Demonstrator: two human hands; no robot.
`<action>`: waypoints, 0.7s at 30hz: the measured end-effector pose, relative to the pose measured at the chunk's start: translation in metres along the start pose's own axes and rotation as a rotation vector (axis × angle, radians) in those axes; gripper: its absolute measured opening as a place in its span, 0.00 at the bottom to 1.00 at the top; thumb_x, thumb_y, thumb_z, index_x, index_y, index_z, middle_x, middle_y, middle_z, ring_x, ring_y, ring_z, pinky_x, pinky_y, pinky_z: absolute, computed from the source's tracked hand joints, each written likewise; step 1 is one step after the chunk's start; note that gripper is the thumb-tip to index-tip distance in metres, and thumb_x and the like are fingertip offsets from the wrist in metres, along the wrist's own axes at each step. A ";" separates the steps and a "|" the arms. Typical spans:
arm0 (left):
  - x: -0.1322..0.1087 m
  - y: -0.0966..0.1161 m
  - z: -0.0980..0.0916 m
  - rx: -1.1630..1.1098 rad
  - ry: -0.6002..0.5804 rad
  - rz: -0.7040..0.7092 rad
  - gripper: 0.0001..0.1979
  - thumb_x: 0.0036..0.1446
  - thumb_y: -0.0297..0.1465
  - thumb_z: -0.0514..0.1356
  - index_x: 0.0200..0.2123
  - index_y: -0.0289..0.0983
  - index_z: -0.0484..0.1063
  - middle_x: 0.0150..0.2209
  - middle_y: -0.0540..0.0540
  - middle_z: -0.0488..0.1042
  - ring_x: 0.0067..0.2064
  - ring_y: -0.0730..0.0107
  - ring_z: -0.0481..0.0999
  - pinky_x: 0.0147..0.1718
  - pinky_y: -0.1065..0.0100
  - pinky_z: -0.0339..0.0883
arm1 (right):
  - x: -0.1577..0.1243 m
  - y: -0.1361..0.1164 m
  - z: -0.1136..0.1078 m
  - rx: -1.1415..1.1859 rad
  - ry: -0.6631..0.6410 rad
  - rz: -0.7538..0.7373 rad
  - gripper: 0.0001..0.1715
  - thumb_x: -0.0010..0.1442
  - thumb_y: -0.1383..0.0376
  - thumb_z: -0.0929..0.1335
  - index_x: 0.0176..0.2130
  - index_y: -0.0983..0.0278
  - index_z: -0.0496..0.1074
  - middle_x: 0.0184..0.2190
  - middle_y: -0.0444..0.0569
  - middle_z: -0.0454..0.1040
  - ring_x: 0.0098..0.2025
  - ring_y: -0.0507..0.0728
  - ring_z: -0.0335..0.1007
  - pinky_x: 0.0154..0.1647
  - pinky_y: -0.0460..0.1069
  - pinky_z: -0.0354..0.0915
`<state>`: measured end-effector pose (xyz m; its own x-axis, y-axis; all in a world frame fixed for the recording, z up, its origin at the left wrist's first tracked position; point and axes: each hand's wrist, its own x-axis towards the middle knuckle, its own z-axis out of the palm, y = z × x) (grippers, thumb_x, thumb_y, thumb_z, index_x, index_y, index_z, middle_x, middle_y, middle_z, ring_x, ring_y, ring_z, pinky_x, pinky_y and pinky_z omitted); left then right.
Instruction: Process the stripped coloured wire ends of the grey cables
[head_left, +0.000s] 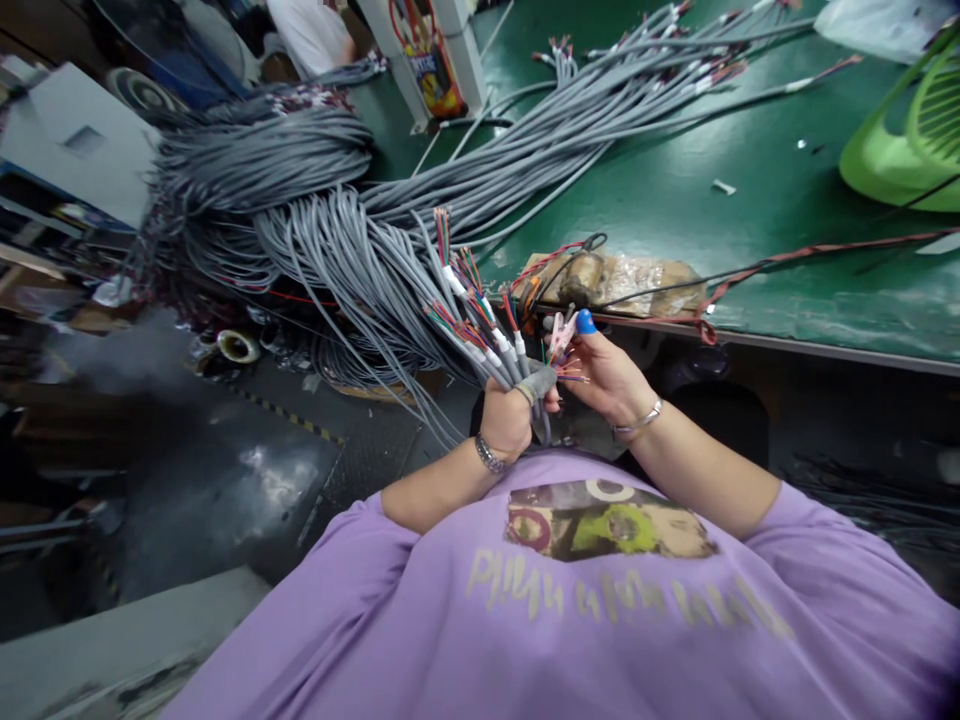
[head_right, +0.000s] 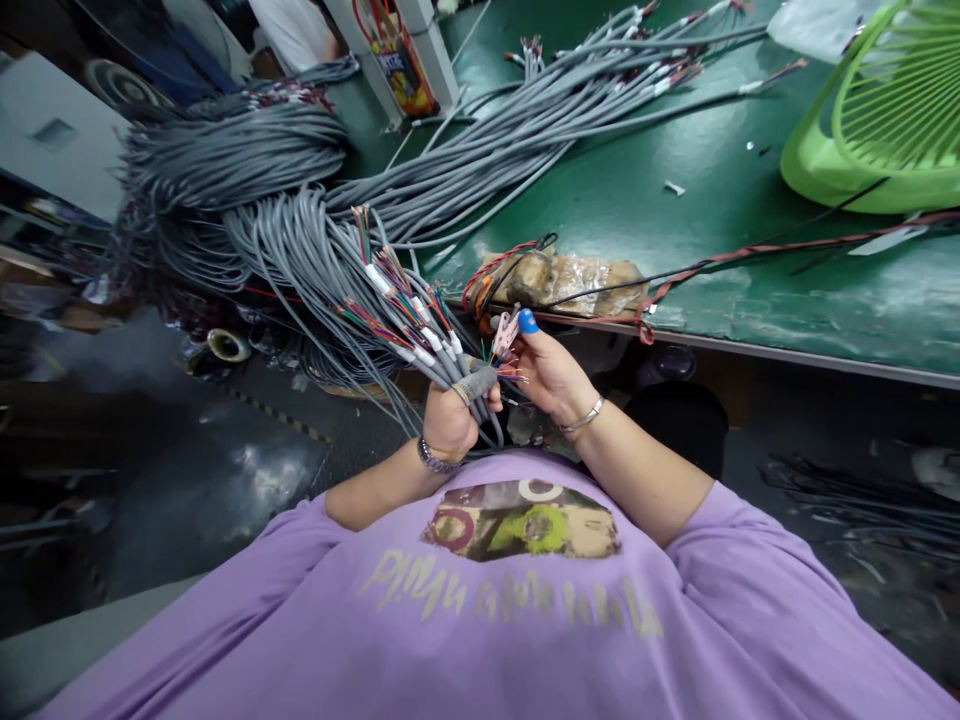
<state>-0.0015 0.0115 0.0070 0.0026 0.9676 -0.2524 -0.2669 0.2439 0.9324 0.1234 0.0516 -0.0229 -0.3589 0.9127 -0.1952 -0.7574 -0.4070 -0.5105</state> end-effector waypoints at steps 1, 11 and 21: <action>0.000 0.000 0.000 -0.002 0.004 0.000 0.15 0.40 0.37 0.70 0.24 0.36 0.69 0.18 0.54 0.70 0.18 0.79 0.68 0.18 0.75 0.65 | 0.000 -0.001 0.000 0.016 0.004 0.012 0.23 0.60 0.44 0.71 0.37 0.61 0.74 0.25 0.43 0.76 0.26 0.54 0.70 0.30 0.51 0.69; 0.001 -0.005 -0.001 0.001 0.041 0.004 0.17 0.38 0.39 0.72 0.23 0.35 0.70 0.17 0.54 0.70 0.18 0.79 0.68 0.18 0.76 0.65 | 0.004 0.002 0.003 0.136 -0.005 0.004 0.18 0.63 0.48 0.70 0.39 0.61 0.75 0.24 0.42 0.76 0.26 0.54 0.71 0.29 0.51 0.69; 0.002 -0.004 0.000 0.068 0.001 -0.034 0.19 0.38 0.42 0.73 0.23 0.34 0.72 0.17 0.51 0.71 0.18 0.77 0.68 0.19 0.73 0.67 | 0.004 0.005 0.003 0.111 0.040 0.040 0.20 0.63 0.48 0.70 0.36 0.62 0.76 0.22 0.42 0.75 0.24 0.54 0.72 0.28 0.50 0.71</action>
<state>-0.0001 0.0125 0.0034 0.0092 0.9585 -0.2848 -0.2001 0.2808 0.9387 0.1167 0.0532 -0.0236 -0.3698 0.8955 -0.2477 -0.7993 -0.4425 -0.4065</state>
